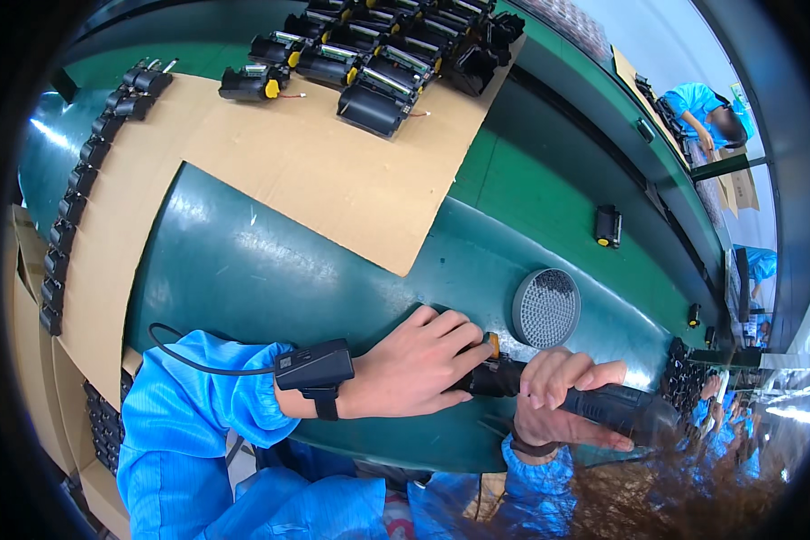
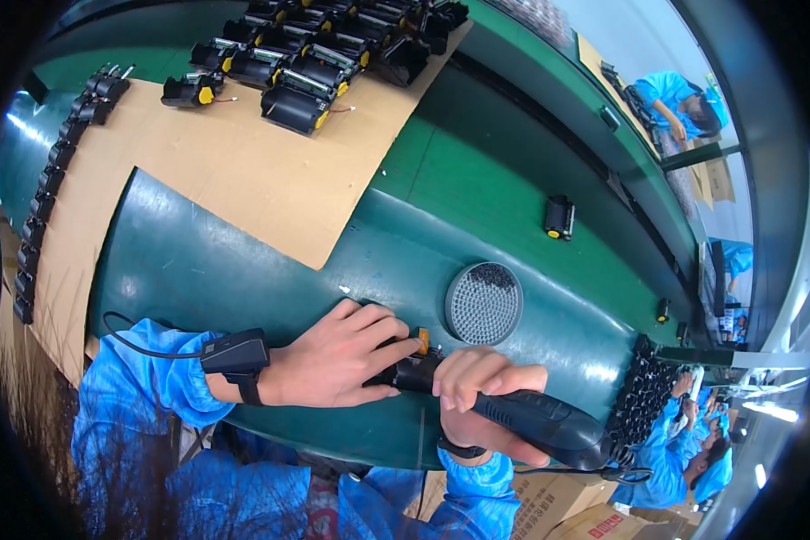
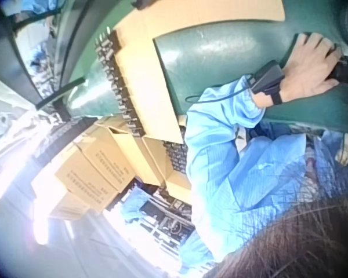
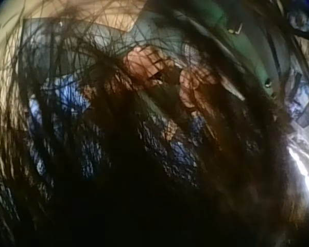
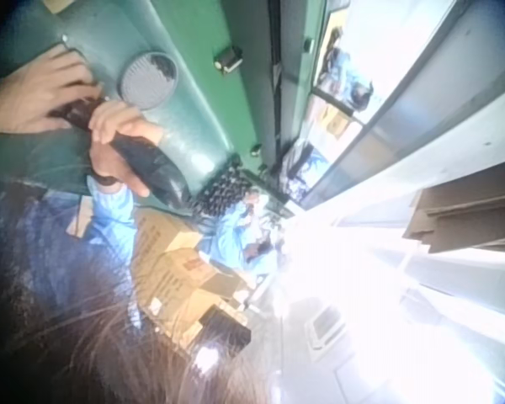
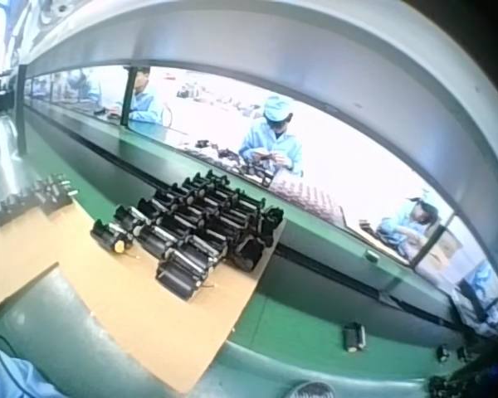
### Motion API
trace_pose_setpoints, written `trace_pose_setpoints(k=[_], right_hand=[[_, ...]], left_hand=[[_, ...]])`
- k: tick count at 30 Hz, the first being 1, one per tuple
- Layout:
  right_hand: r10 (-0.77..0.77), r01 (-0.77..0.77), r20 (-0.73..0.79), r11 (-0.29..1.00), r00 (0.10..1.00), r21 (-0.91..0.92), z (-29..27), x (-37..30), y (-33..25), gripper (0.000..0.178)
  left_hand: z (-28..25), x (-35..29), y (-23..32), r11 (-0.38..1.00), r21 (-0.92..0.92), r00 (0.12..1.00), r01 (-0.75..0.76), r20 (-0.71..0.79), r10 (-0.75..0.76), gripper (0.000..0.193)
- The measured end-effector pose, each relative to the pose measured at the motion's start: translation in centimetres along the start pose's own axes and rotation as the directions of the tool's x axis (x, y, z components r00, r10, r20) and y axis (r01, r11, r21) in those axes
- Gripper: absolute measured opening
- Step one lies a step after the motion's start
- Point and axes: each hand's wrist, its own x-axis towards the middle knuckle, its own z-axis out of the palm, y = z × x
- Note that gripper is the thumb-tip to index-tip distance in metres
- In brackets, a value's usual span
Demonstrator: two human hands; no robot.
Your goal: The person uses an electric screwdriver to fasten screws onto a plastic electronic housing, then picks up and places the assembled units into a cardboard box on an assembly line.
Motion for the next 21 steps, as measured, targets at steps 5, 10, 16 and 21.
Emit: trace_pose_setpoints(k=[5, 10, 16, 21], right_hand=[[-0.005, 0.005, 0.052, 1.0, 0.999, 0.0, 0.1, 0.2, 0.3, 0.081], [0.0, -0.002, 0.058, 0.999, 0.998, 0.037, -0.1, -0.2, 1.0, 0.085], [-0.022, 0.022, 0.044, 1.0, 0.999, 0.009, 0.1, -0.5, 1.4, 0.086], [0.002, 0.006, 0.112, 0.997, 0.994, -0.071, 0.4, -0.4, 1.2, 0.086]], left_hand=[[-0.1, 0.2, 0.2, 1.0, -0.011, 1.0, -0.007, 0.001, 0.007, 0.064], [0.1, 0.1, -0.1, 0.999, 0.004, 0.997, -0.032, -0.063, 0.032, 0.062], [0.1, 0.1, 0.2, 0.999, 0.012, 0.997, -0.042, -0.062, 0.042, 0.062], [0.2, 0.0, 0.3, 0.999, -0.021, 0.998, -0.033, -0.059, 0.032, 0.061]])
